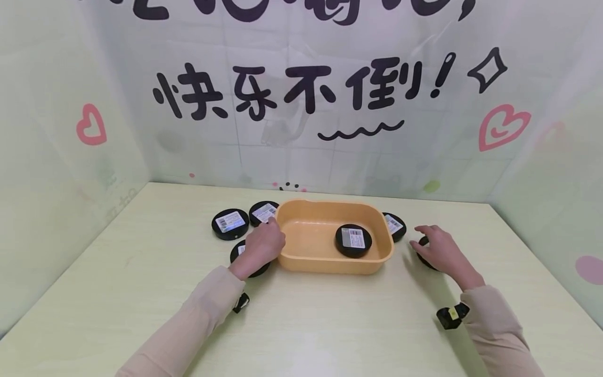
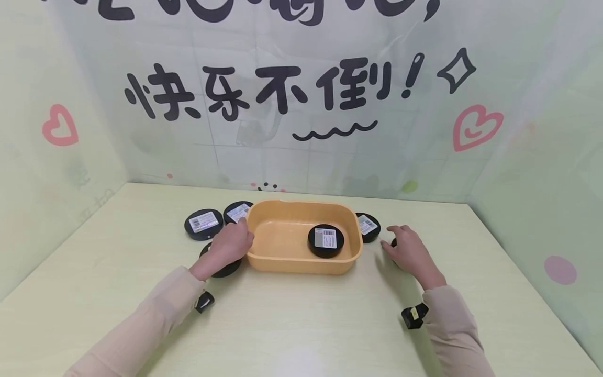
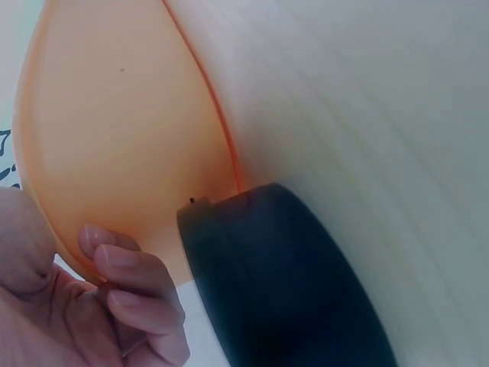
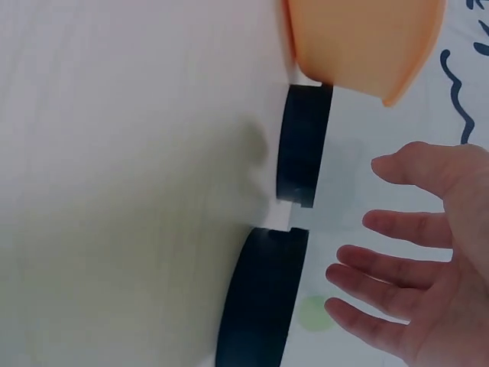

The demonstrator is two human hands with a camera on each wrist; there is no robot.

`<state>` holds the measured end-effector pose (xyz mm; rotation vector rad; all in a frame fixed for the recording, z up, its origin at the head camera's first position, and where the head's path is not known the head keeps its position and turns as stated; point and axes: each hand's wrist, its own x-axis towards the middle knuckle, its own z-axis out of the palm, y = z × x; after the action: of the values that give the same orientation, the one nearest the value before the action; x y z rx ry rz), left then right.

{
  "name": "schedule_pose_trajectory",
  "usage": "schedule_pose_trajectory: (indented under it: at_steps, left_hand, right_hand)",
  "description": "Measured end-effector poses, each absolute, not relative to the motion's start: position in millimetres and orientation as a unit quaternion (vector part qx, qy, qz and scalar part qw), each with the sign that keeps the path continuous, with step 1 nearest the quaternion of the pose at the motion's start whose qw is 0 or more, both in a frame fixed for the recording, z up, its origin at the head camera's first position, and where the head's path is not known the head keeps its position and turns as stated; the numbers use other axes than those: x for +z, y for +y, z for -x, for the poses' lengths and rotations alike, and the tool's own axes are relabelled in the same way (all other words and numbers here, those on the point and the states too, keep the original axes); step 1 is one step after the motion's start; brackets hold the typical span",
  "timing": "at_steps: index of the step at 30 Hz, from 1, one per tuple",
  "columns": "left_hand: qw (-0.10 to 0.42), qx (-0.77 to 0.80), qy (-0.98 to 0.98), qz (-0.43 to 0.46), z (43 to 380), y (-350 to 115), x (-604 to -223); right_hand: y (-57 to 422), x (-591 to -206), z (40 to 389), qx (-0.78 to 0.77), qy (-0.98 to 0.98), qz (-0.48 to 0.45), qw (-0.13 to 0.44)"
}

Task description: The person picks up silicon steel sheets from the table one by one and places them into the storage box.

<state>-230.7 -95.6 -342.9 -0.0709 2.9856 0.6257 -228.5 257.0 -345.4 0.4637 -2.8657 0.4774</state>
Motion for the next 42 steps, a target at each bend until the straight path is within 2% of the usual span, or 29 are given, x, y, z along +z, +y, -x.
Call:
schedule_pose_trajectory:
  at_steps: [7, 18, 34, 42]
  left_hand:
    - [0.040, 0.205, 0.978, 0.026, 230, -96, -343]
    - [0.044, 0.203, 0.978, 0.029, 230, -95, -341]
    - [0.049, 0.201, 0.978, 0.028, 230, -96, -341]
    - [0.052, 0.199, 0.978, 0.030, 231, -95, -341]
  right_hand:
    - [265, -354, 226, 0.138, -0.975, -0.147, 0.097]
    - [274, -358, 223, 0.113, -0.992, -0.050, -0.019]
    - [276, -355, 223, 0.117, -0.992, -0.012, -0.057]
    - [278, -355, 222, 0.121, -0.991, -0.019, -0.048]
